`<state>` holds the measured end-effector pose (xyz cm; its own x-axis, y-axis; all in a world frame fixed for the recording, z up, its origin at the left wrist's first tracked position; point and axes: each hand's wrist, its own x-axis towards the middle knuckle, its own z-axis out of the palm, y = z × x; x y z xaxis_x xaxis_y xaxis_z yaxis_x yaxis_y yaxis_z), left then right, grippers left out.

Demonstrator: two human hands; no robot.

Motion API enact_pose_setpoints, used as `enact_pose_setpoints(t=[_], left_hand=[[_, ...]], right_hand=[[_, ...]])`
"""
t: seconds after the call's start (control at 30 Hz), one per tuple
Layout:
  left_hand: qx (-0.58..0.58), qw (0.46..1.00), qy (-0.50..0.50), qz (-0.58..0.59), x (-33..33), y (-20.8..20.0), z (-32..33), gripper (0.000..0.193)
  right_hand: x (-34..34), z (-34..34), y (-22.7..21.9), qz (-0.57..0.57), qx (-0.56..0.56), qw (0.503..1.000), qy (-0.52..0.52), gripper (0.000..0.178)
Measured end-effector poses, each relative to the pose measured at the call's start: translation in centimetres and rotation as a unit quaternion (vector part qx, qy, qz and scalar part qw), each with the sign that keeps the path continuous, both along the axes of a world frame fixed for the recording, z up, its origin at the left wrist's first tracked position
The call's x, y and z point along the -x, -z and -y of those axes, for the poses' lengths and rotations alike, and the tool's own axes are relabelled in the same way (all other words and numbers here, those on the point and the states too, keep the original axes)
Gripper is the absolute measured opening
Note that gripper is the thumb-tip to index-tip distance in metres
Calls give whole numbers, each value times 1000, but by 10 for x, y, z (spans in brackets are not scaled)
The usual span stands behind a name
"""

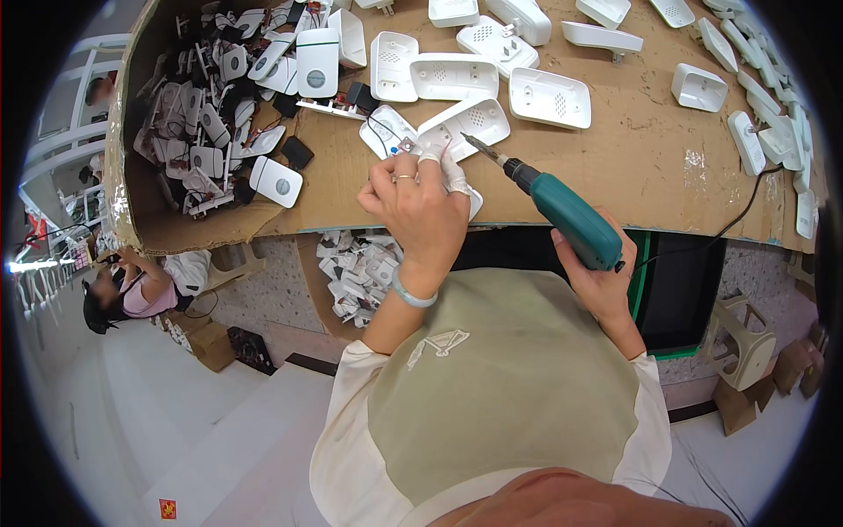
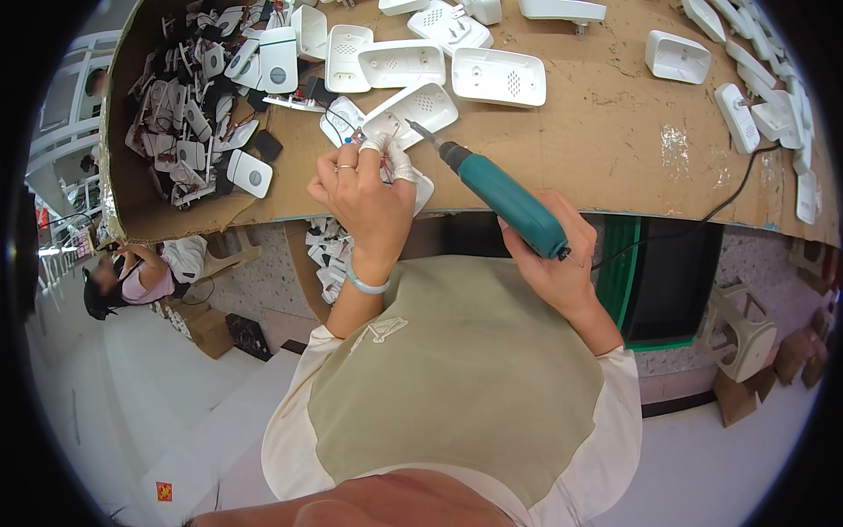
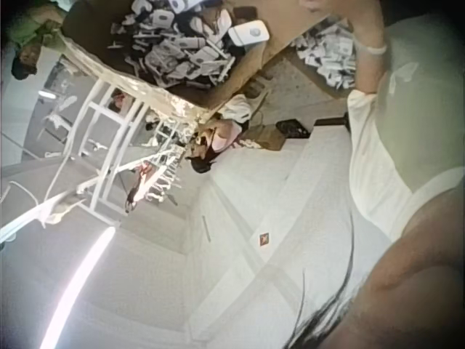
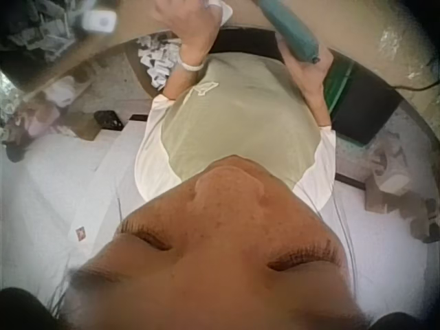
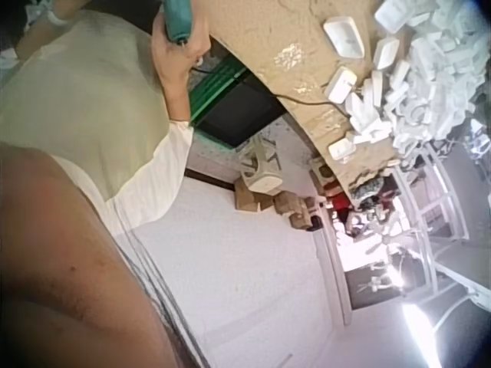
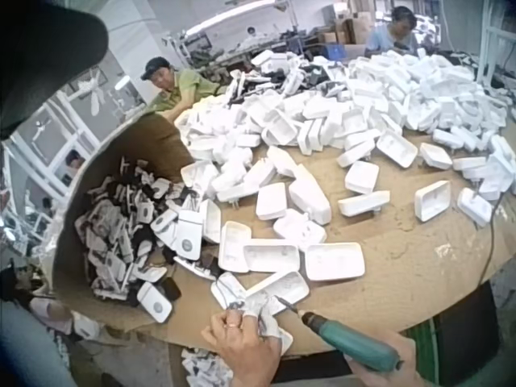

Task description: Soldering wires onto circuit boards inside plastic casings at a factory workbench.

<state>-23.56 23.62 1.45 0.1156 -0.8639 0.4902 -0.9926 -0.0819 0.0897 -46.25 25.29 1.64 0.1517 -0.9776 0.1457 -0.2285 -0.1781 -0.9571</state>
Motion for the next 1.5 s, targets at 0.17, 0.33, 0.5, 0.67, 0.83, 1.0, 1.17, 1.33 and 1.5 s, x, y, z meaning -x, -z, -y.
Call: enact_pose_setpoints(t=[0.17,0.33,0.5,0.67,0.83,1.0,1.17,1.33,1.5], left_hand=[[2,999,-36,-21,4,-8,4,16],[3,1000,-16,-22,1,-7,8,13],[-3,1000,-18,-20,0,-9,9,12],[-13,1000,-17,-19,1,-9,10,13],[-14,1000,-14,-21,0,-6,10,15],[-13,999,-13,-26,0,-6,11,15],[-8,1000,-12,-23,0,-6,11,15],[-9,1000,-13,-22,1,-7,12,15],[-4,1000,-14,-16,1,-5,13,15]], right_hand=[[-3,3,-1,-21,32,999,-23,24],[-9,8,4,-15,19,999,-31,24],[-11,11,2,-18,28,999,-42,24],[-11,12,2,-25,26,998,-52,25],[-12,13,1,-31,27,998,-49,24],[-10,12,5,-37,33,997,-54,25],[-7,11,4,-54,18,996,-69,28],[-10,12,-2,-57,24,996,-62,27],[-7,12,-3,-71,5,995,-66,27]])
